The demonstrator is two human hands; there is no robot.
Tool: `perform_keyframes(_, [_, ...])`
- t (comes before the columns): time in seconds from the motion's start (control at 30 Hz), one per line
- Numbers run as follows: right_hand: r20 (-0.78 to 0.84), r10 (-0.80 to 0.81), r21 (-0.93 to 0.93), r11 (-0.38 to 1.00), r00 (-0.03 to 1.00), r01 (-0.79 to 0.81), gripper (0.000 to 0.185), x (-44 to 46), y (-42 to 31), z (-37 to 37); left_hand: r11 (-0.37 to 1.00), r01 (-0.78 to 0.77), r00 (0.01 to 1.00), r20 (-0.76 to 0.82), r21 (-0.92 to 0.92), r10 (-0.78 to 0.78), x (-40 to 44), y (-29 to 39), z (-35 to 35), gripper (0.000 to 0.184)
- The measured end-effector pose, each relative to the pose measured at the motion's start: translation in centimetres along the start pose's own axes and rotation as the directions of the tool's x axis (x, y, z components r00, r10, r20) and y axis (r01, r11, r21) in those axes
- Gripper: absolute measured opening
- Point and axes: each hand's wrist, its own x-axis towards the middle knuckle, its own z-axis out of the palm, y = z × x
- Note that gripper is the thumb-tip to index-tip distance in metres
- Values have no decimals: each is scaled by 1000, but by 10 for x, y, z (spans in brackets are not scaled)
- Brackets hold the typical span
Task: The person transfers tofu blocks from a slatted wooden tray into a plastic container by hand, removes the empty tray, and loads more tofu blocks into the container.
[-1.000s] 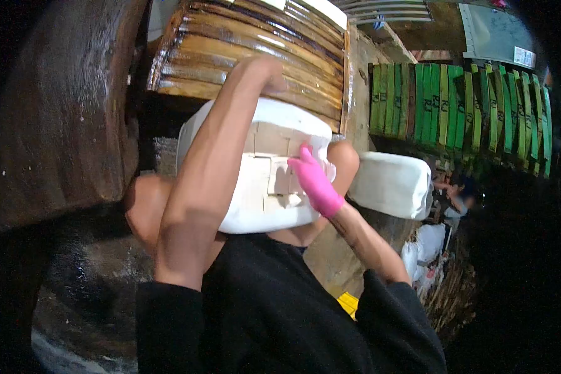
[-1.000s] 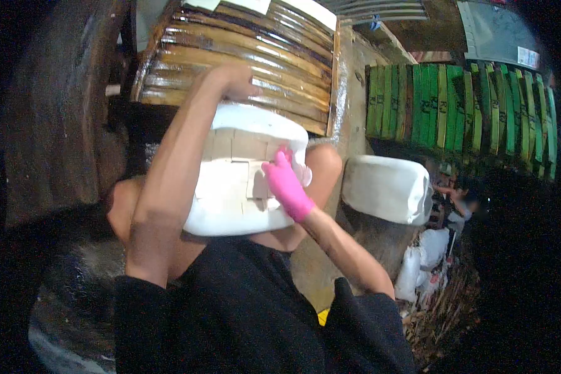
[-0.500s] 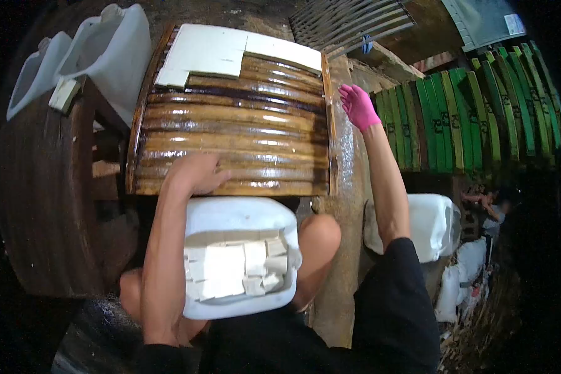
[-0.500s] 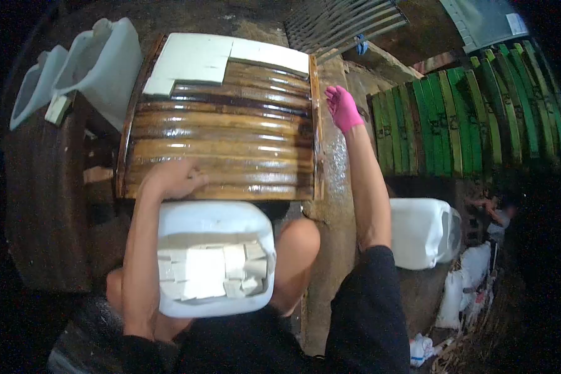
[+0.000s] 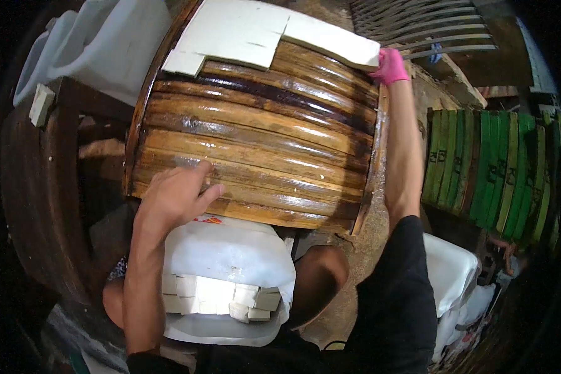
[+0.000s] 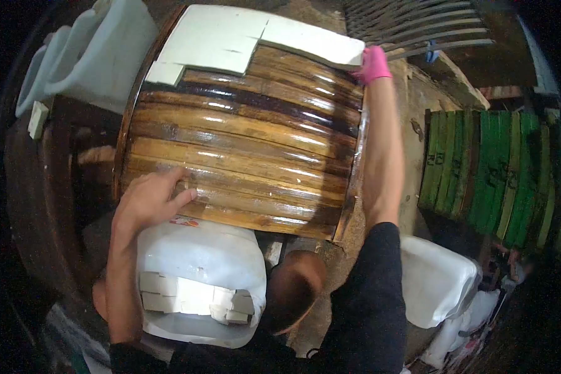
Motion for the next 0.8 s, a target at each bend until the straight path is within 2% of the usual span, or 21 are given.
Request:
perform_keyframes(0.03, [59, 29, -103, 994, 998, -23, 59, -33, -14, 5, 999, 35, 998, 42, 17, -36, 1, 4, -5, 50])
perform_keyframes(0.07, [206, 90, -37, 996, 974, -84, 61, -26, -16, -6, 999, 33, 999, 37, 5, -33, 2, 2, -3, 50])
perform_keyframes(0.13, [413, 55, 47, 996, 909, -82, 63, -4, -12, -11, 1000, 19, 1000, 19, -4, -19, 4, -1, -1, 50])
perform_keyframes(0.23, [512, 5, 289, 941, 859, -177, 65, -66, -5, 33, 999, 14, 999, 32, -33, -13, 3, -2, -2, 49])
perform_keyframes(0.3, [603, -225, 472, 874, 765, -115, 67, 33, 47, -12, 1000, -11, 1000, 13, -1, 11, 1, -2, -1, 49])
perform_keyframes(0.37, [512, -323, 564, 825, 796, -28, 66, 12, 68, -22, 998, -66, 998, 2, 17, 66, 1, -8, 7, 50])
perform_keyframes(0.43, [338, -352, 546, 828, 873, 123, 68, -18, 89, -37, 991, -135, 991, -10, 16, 135, 9, -22, 21, 51])
perform_keyframes(0.47, [246, -362, 519, 833, 899, 193, 69, -35, 99, -44, 987, -158, 987, -14, 18, 158, 12, -24, 22, 49])
perform_keyframes(0.53, [-6, -358, 310, 887, 934, 342, 72, -131, 85, -35, 977, -213, 977, 16, 12, 213, 20, -21, 16, 51])
perform_keyframes(0.57, [13, -342, 312, 894, 940, 321, 73, -178, 82, -31, 970, -242, 970, 28, -1, 242, 21, -19, 14, 56])
perform_keyframes(0.6, [115, -265, 318, 923, 957, 218, 74, -219, 80, -30, 970, -241, 969, 46, -23, 242, 20, -19, 11, 59])
perform_keyframes(0.67, [138, -210, 350, 925, 968, 151, 74, -327, 66, 9, 957, -282, 959, 9, -67, 283, 19, -17, 10, 63])
perform_keyframes(0.7, [466, -192, 498, 864, 864, -77, 73, -338, 80, -20, 941, -324, 946, -41, -94, 322, 17, -17, 12, 64])
perform_keyframes(0.73, [725, -239, 542, 776, 645, -321, 72, -349, 91, -51, 920, -373, 927, -94, -121, 364, 17, -18, 13, 65])
perform_keyframes(0.8, [741, -199, 564, 702, 641, -434, 71, -405, 104, -32, 910, -380, 925, -62, -164, 375, 20, -19, 12, 66])
